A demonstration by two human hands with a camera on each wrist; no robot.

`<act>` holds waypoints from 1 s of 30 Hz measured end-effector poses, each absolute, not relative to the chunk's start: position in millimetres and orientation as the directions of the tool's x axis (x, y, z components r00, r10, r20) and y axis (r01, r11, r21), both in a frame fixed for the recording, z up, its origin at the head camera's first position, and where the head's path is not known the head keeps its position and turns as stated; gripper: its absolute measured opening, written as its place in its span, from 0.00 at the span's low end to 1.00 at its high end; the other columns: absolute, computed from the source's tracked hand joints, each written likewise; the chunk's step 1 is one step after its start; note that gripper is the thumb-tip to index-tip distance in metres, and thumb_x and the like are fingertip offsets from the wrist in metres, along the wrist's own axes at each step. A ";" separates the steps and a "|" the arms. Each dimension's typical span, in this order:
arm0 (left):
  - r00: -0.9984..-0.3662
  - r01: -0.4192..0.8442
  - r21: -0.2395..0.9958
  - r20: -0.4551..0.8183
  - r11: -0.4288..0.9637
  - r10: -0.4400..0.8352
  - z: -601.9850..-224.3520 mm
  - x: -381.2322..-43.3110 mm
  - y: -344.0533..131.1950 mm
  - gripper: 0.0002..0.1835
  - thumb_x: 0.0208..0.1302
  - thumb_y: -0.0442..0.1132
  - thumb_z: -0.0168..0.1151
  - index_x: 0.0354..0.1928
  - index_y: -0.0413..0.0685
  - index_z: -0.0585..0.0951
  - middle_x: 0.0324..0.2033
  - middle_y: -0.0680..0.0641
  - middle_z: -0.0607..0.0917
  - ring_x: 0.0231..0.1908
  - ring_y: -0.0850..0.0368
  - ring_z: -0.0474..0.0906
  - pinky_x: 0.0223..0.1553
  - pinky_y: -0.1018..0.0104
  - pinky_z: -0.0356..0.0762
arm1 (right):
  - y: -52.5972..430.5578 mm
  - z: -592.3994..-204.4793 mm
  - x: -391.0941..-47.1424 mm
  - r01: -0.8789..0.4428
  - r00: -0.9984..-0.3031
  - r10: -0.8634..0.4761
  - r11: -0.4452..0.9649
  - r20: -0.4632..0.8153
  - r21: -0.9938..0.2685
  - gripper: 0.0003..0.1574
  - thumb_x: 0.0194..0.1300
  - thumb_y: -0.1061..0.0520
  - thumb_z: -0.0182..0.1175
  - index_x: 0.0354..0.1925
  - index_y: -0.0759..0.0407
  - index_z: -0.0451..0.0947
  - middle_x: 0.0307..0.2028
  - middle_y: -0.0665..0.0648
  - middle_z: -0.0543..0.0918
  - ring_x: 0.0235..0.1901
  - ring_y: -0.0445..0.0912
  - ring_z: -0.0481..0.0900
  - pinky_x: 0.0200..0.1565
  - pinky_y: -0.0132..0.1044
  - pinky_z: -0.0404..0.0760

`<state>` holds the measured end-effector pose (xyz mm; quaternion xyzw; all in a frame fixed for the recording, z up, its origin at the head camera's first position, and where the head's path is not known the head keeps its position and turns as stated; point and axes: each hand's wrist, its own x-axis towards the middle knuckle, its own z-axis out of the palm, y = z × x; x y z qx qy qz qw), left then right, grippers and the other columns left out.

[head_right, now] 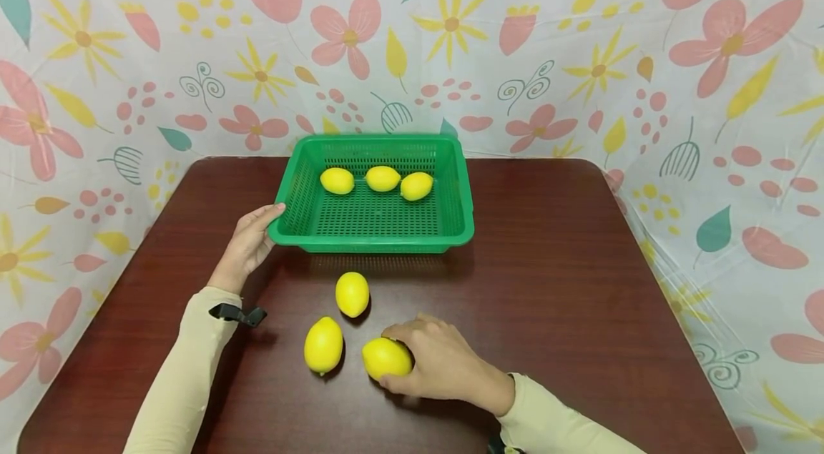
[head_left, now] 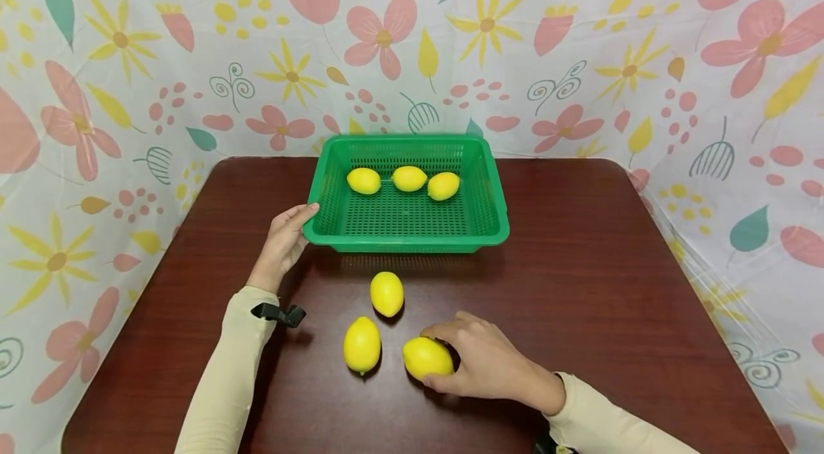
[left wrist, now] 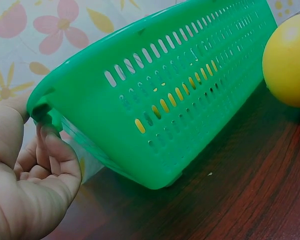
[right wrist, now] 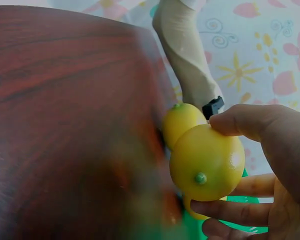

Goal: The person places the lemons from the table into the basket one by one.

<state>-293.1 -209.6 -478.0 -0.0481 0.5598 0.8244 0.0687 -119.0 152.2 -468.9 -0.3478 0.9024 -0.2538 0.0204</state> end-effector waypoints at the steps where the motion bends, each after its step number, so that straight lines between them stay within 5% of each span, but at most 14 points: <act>1: -0.986 -0.166 0.917 -0.156 -0.363 0.058 -477.6 -293.2 -209.7 0.07 0.73 0.41 0.65 0.42 0.45 0.84 0.32 0.53 0.87 0.31 0.63 0.85 0.37 0.73 0.84 | 152.1 -466.8 -120.1 -0.619 -0.757 -0.637 0.626 0.147 -0.474 0.29 0.53 0.39 0.77 0.50 0.48 0.86 0.41 0.39 0.85 0.36 0.36 0.72 0.34 0.28 0.74; 12: -0.986 -0.165 0.918 -0.152 -0.361 0.064 -477.7 -293.9 -209.0 0.11 0.73 0.42 0.66 0.46 0.40 0.81 0.32 0.51 0.86 0.31 0.62 0.85 0.37 0.72 0.84 | 153.7 -425.3 -137.7 -0.643 -0.740 -0.642 0.589 0.199 -0.490 0.29 0.54 0.39 0.75 0.53 0.44 0.85 0.44 0.37 0.85 0.39 0.38 0.76 0.36 0.31 0.76; 21: -0.987 -0.159 0.921 -0.147 -0.355 0.061 -478.8 -292.6 -209.8 0.09 0.74 0.41 0.64 0.44 0.42 0.82 0.31 0.52 0.86 0.31 0.62 0.84 0.36 0.72 0.84 | 154.7 -377.6 -175.9 -0.650 -0.701 -0.703 0.558 0.122 -0.516 0.31 0.59 0.37 0.71 0.59 0.41 0.82 0.50 0.36 0.84 0.40 0.38 0.75 0.39 0.35 0.78; 30: -0.987 -0.160 0.923 -0.148 -0.349 0.063 -478.9 -293.0 -210.2 0.10 0.74 0.42 0.64 0.46 0.41 0.81 0.30 0.52 0.86 0.29 0.63 0.84 0.35 0.73 0.83 | 149.3 -344.8 -227.9 -0.734 -0.534 -0.838 0.392 0.115 -0.555 0.34 0.60 0.40 0.74 0.61 0.48 0.81 0.52 0.41 0.85 0.44 0.38 0.78 0.36 0.36 0.85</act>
